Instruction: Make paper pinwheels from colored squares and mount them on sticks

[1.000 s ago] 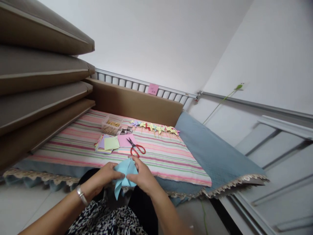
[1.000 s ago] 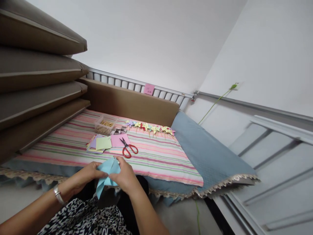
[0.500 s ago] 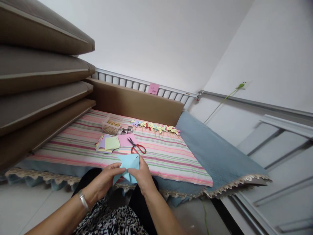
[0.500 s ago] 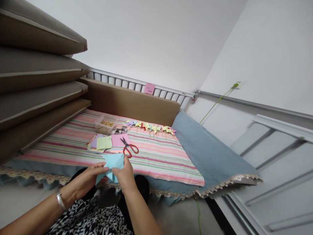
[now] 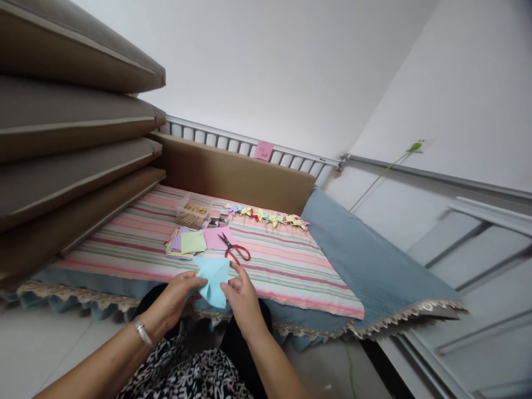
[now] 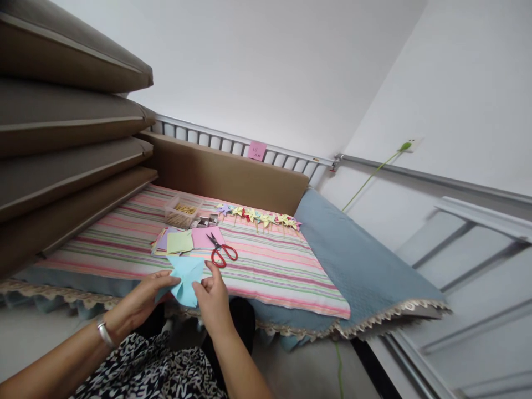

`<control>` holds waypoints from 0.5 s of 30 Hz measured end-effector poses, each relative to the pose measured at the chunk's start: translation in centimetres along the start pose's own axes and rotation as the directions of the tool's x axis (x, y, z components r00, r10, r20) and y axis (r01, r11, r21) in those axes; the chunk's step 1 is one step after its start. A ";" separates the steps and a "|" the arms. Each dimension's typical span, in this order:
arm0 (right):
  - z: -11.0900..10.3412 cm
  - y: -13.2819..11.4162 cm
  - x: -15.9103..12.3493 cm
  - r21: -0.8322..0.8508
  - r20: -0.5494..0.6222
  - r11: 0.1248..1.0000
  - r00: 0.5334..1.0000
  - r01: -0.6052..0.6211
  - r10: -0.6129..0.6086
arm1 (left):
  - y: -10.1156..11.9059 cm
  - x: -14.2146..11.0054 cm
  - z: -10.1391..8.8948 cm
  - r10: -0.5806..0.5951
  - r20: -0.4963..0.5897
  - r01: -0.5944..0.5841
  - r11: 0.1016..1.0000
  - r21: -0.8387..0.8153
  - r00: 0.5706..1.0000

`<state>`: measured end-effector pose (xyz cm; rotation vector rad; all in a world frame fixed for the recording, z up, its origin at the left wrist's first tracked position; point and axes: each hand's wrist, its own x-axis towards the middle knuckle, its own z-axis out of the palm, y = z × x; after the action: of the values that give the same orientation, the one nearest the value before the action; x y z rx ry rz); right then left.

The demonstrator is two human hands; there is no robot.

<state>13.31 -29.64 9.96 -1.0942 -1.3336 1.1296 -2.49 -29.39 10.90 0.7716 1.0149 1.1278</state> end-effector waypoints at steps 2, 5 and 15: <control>-0.8 0.5 -0.7 -0.100 0.002 0.987 0.992 0.124 -0.125 | 0.5 0.1 -0.5 0.000 -0.011 0.000 1.000 -0.004 1.000; -2.0 0.7 -1.6 -0.302 0.139 0.890 0.940 0.341 -0.313 | 0.8 0.1 -1.0 -0.035 0.010 0.036 0.999 -0.020 0.999; -2.3 -0.4 -1.0 -0.336 0.260 0.842 0.901 0.422 -0.347 | 0.1 0.4 -1.1 -0.062 0.111 0.061 0.998 0.017 0.992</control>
<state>15.61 -30.54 10.28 -0.9403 -1.8902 0.6938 -3.54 -28.99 10.48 0.8002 0.9471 1.0148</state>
